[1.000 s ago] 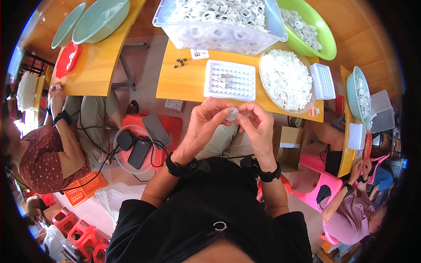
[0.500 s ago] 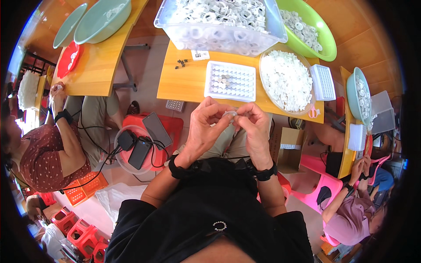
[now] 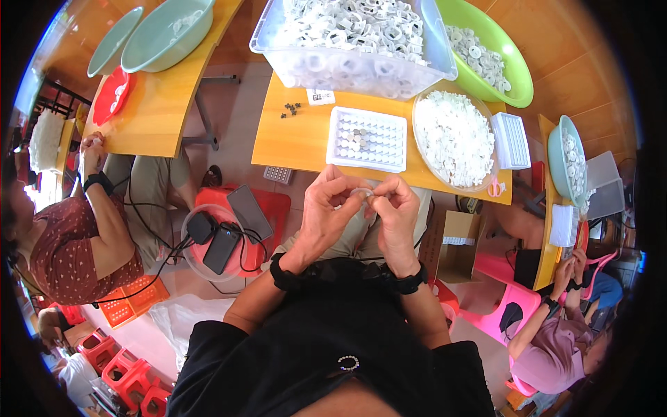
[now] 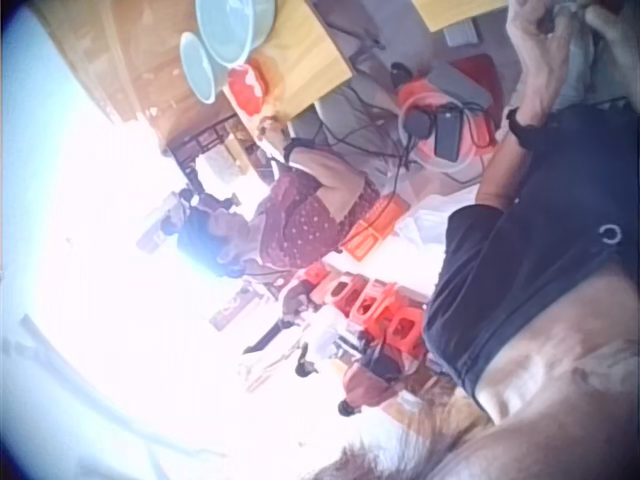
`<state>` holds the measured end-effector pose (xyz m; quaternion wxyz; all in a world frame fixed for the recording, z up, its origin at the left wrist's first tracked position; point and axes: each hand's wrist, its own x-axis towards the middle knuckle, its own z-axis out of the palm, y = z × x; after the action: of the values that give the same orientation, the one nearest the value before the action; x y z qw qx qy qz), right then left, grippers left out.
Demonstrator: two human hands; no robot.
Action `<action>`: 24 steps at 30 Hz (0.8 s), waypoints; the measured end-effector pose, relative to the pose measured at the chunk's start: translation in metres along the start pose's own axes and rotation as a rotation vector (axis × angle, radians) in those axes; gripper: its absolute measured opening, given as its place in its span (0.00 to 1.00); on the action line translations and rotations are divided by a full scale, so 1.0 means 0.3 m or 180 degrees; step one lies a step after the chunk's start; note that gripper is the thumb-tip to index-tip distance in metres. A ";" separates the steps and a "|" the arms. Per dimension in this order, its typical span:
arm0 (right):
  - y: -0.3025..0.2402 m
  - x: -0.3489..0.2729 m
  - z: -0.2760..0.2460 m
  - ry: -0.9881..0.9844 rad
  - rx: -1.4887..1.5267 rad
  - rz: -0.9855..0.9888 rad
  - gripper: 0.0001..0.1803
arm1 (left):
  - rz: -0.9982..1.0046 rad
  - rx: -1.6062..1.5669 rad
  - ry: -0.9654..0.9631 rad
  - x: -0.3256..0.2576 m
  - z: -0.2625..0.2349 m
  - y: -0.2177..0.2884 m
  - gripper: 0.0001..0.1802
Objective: The person picks up a white plastic housing and a metal component, presses them together, and then trims the assembly with pink shears. They then place the finished unit into a white tray and retrieve another housing from a large bin.
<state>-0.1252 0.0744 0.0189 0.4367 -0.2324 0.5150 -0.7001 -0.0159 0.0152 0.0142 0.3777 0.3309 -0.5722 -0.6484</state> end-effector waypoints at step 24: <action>-0.026 -0.006 -0.016 -0.0216 -0.0045 0.0218 0.04 | 0.0257 0.0683 -0.0160 -0.007 -0.010 0.043 0.10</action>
<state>-0.1308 0.0790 0.0246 0.4760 -0.2414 0.5125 -0.6727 -0.0109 0.0147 0.0266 0.3514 0.3297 -0.6605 -0.5759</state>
